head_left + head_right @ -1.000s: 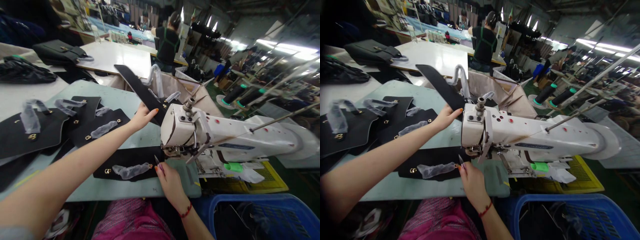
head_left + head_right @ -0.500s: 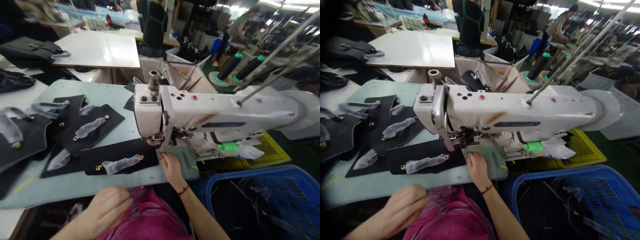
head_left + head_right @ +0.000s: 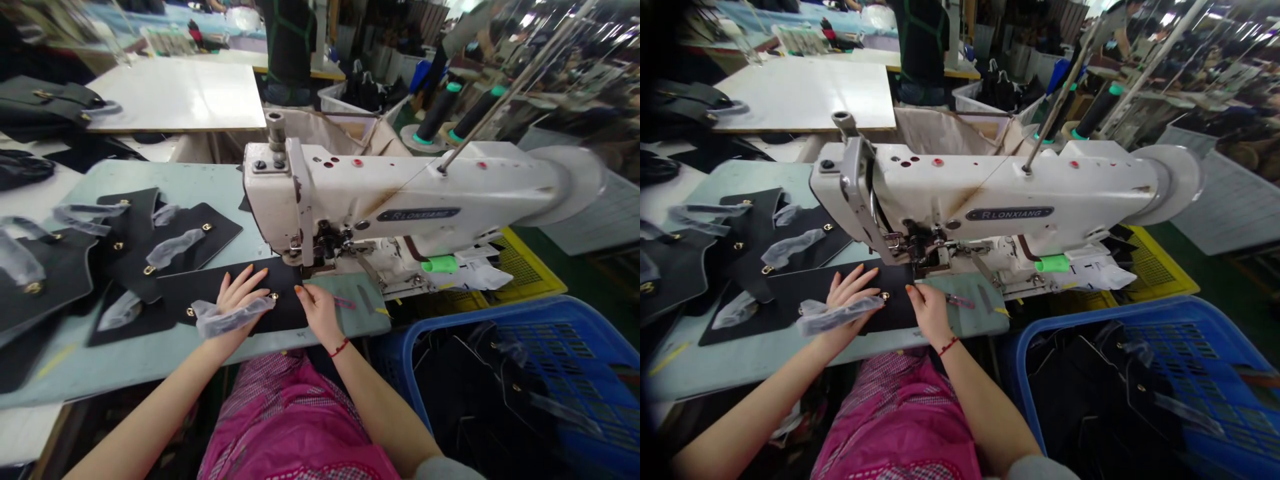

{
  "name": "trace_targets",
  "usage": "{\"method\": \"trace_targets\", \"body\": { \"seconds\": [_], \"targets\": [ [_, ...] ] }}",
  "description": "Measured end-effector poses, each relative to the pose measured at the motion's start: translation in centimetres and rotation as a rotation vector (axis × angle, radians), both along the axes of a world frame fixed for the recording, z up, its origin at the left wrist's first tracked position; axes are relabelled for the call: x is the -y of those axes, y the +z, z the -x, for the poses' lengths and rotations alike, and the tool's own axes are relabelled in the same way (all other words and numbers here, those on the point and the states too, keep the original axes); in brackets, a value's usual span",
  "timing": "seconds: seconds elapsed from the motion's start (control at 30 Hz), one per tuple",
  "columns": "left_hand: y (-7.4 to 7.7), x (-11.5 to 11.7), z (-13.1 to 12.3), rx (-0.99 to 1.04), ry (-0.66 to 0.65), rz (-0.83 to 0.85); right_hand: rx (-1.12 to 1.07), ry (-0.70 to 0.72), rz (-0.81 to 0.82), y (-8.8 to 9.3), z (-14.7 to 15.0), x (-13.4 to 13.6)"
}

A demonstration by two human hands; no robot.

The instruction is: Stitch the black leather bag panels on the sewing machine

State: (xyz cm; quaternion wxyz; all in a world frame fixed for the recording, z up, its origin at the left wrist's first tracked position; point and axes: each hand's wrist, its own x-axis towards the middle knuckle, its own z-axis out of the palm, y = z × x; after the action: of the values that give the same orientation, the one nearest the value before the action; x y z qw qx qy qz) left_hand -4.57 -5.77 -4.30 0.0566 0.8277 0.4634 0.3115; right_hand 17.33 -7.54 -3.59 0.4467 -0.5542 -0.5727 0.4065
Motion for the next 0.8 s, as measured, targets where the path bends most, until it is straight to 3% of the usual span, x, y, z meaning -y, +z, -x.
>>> {"method": "trace_targets", "body": {
  "seconds": [0.13, 0.27, 0.5, 0.8],
  "targets": [
    [1.7, 0.3, -0.1, -0.1, -0.124, 0.048, -0.044, 0.007, 0.044, 0.9, -0.3, -0.1],
    [2.5, 0.3, -0.3, -0.118, -0.141, 0.027, -0.085, 0.012, 0.063, 1.2, -0.4, -0.1],
    [2.9, 0.2, -0.5, -0.095, -0.137, 0.05, -0.08, 0.0, 0.084, 1.4, -0.3, -0.5],
    [2.2, -1.9, 0.0, -0.078, -0.137, 0.074, -0.037, 0.018, 0.085, 1.4, -0.1, -2.6]
  ]
}}
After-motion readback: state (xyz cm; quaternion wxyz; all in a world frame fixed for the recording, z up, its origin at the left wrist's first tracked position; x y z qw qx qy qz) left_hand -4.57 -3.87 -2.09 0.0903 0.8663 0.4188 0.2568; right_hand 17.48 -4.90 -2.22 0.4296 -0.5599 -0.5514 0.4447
